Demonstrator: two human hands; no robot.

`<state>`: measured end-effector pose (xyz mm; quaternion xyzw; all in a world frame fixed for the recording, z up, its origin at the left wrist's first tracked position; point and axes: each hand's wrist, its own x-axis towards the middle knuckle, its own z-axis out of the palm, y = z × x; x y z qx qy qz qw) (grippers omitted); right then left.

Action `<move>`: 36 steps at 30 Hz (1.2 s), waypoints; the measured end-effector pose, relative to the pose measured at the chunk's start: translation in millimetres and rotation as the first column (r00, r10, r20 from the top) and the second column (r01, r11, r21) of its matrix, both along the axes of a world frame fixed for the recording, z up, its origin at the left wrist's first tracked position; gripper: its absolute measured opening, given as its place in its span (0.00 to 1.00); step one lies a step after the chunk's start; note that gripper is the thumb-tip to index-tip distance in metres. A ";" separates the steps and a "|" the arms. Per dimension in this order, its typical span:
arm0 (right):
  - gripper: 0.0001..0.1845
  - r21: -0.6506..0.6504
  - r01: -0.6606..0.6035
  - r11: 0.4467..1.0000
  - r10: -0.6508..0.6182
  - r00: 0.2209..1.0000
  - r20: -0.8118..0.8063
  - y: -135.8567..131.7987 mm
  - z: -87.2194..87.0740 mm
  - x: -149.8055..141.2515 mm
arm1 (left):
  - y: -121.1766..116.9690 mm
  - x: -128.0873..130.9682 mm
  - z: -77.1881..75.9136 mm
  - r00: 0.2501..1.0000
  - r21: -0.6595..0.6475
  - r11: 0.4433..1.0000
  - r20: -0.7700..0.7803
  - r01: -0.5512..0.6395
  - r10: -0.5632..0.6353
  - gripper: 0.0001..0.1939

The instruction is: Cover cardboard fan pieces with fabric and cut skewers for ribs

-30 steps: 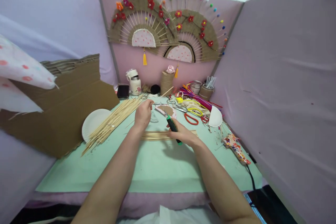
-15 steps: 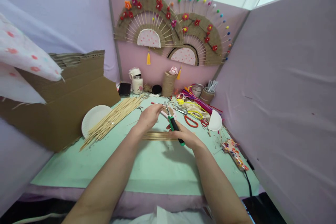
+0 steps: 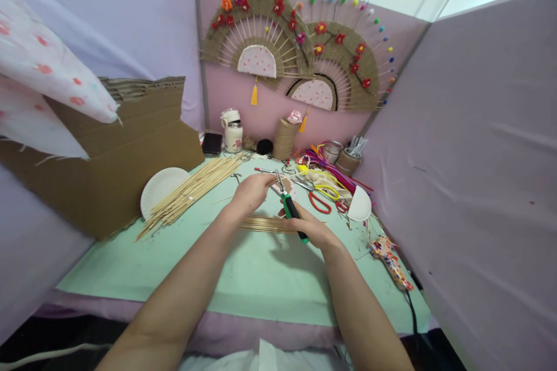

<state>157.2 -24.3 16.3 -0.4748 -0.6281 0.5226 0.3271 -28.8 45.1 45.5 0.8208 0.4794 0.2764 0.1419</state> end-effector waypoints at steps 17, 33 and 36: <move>0.21 0.008 0.012 1.000 -0.012 1.000 -0.002 -1.2 -4.4 -3.6 | -1.7 0.8 3.4 1.000 -0.025 1.000 -0.021 -0.018 0.018 0.18; 0.16 -0.175 0.111 0.978 -0.110 0.994 0.018 -5.6 -16.2 -15.2 | 4.3 -0.1 -8.1 0.999 -0.106 0.994 -0.042 0.030 -0.035 0.16; 0.15 -0.284 0.112 0.952 -0.142 0.986 -0.090 -13.0 -20.5 -21.7 | 7.0 -1.2 -13.0 0.993 -0.135 0.990 -0.103 0.049 -0.063 0.14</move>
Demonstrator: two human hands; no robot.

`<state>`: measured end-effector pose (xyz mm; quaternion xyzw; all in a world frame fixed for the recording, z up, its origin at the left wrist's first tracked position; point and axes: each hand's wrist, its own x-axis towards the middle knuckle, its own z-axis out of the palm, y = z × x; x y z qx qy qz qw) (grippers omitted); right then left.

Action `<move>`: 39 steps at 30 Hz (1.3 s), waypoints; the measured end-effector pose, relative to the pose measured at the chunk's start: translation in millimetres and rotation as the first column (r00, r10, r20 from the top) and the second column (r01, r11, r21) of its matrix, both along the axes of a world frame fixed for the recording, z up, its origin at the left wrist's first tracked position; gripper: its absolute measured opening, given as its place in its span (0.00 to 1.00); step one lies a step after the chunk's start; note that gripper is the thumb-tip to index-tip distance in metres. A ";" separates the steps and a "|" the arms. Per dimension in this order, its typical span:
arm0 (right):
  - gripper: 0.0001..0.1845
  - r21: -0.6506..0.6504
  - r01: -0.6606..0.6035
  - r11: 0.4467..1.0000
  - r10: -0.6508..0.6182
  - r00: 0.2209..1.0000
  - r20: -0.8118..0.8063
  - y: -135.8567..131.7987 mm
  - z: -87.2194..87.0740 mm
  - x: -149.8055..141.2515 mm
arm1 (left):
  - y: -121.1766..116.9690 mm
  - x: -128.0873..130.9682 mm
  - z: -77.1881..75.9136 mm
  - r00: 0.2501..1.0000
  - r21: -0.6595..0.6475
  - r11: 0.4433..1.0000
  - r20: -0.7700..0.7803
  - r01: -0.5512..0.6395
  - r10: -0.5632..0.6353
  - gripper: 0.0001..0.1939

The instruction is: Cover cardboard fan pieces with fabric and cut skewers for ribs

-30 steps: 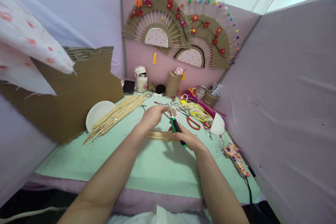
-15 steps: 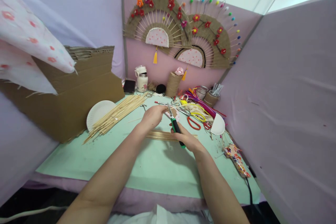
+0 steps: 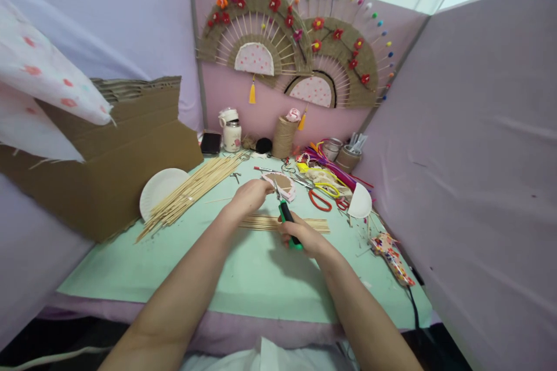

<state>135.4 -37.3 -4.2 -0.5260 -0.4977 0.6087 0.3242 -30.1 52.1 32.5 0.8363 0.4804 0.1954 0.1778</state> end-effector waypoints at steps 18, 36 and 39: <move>0.13 0.043 0.268 0.963 -0.203 0.817 -0.540 20.0 41.6 57.7 | 3.0 6.1 -16.4 0.977 -0.026 0.998 -0.207 0.051 -0.055 0.12; 0.16 0.149 0.372 0.916 -0.171 0.700 -0.693 35.4 14.9 79.9 | -13.4 62.6 -45.3 0.909 0.000 0.975 -0.363 0.221 -0.206 0.12; 0.18 0.145 0.376 0.915 -0.180 0.703 -0.688 34.4 14.1 78.4 | -13.5 62.4 -46.7 0.902 -0.004 0.973 -0.374 0.229 -0.214 0.12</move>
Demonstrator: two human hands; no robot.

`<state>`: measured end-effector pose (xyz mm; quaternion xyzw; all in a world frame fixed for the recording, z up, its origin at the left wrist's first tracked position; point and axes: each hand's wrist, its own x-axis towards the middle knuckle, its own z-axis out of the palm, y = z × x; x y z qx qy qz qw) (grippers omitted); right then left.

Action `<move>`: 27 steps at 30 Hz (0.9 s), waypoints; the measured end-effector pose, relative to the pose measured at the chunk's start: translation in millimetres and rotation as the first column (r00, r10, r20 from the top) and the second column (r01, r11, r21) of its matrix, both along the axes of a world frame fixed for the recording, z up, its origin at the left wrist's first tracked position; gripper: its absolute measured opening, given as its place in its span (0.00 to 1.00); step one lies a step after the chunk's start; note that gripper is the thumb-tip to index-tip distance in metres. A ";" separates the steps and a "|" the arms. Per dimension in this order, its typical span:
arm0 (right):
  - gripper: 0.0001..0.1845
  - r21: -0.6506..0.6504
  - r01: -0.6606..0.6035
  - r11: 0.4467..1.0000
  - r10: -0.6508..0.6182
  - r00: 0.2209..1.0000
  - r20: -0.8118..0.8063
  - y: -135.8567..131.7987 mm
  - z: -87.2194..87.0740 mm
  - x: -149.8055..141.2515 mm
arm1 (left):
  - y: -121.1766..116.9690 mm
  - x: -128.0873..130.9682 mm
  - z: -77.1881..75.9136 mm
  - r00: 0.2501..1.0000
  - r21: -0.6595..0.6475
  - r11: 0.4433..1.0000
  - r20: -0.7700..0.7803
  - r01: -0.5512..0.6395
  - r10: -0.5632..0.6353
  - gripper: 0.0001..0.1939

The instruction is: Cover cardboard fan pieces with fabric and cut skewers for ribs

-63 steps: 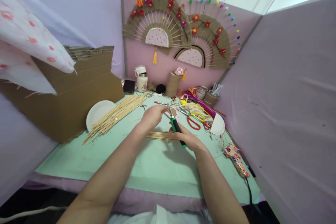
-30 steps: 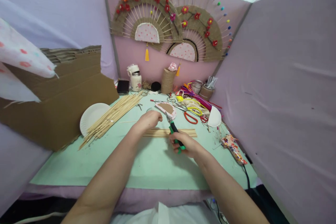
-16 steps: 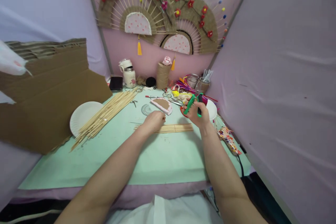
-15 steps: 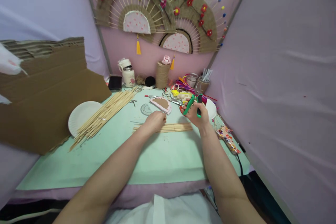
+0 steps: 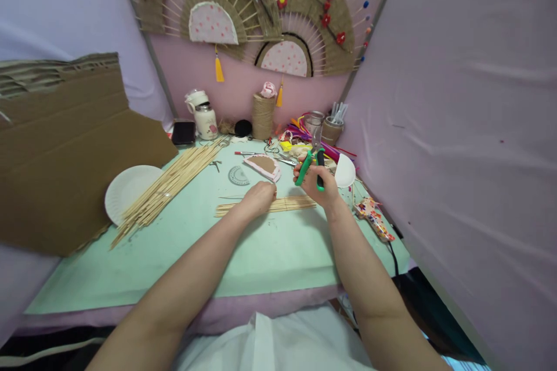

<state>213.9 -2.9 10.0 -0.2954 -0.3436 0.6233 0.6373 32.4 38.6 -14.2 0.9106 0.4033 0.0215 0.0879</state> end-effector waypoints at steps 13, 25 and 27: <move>0.19 0.008 -0.018 1.000 0.018 1.000 0.010 -1.6 -0.4 -2.6 | -0.2 -0.7 -5.3 0.999 0.045 0.998 -0.012 0.037 -0.036 0.12; 0.20 0.105 -0.049 0.993 0.046 0.998 0.037 -5.4 3.6 -5.0 | -4.4 -9.2 13.5 0.995 0.013 0.998 0.081 -0.067 0.065 0.13; 0.22 0.166 -0.079 0.983 0.073 0.997 0.039 -8.2 5.9 -5.0 | -2.3 -14.1 17.5 0.984 0.032 0.989 0.110 -0.145 0.141 0.13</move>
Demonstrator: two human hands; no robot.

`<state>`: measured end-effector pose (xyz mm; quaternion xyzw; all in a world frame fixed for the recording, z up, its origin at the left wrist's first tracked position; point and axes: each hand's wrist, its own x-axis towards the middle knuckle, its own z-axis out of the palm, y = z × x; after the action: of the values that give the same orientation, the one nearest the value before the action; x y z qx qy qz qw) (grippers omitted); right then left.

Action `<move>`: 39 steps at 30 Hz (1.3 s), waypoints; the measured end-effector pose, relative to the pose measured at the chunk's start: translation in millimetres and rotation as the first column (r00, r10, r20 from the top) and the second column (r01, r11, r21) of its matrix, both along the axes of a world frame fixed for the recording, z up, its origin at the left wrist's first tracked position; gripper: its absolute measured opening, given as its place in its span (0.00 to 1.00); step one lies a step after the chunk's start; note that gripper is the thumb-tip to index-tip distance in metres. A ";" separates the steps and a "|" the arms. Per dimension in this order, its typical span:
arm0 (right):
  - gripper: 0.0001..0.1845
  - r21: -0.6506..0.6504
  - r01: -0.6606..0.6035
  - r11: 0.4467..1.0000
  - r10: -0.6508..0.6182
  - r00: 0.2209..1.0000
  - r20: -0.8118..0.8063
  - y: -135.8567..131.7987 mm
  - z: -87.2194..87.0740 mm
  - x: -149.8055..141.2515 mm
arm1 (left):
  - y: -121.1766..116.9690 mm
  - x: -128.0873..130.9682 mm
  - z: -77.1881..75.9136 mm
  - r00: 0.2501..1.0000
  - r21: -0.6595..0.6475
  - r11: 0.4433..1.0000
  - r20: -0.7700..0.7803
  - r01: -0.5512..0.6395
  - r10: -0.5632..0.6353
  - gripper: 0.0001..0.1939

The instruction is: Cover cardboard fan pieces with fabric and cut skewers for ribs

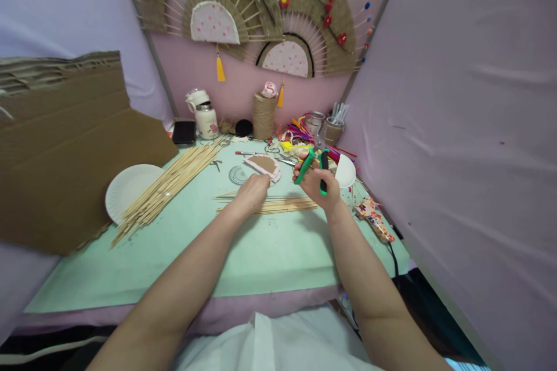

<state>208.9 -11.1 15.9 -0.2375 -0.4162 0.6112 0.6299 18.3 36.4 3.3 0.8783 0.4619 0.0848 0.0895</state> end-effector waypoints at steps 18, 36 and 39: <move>0.25 -0.258 -0.152 0.954 0.270 0.813 0.516 -14.7 -9.4 -28.8 | 21.7 -36.6 11.6 0.854 0.246 0.921 0.499 -0.302 0.147 0.16; 0.23 -0.263 -0.086 0.961 0.230 0.776 0.588 -14.3 -9.9 -30.6 | 12.8 -28.8 16.7 0.894 0.153 0.984 0.448 -0.091 0.013 0.21; 0.23 -0.264 -0.087 0.961 0.231 0.776 0.587 -13.2 -11.8 -30.4 | 13.1 -28.8 16.9 0.896 0.148 0.986 0.443 -0.081 0.007 0.21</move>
<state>178.5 -24.3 4.1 -0.4550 -0.5453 0.5949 0.3765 -10.5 49.4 20.2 0.8298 0.4411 0.3210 0.1176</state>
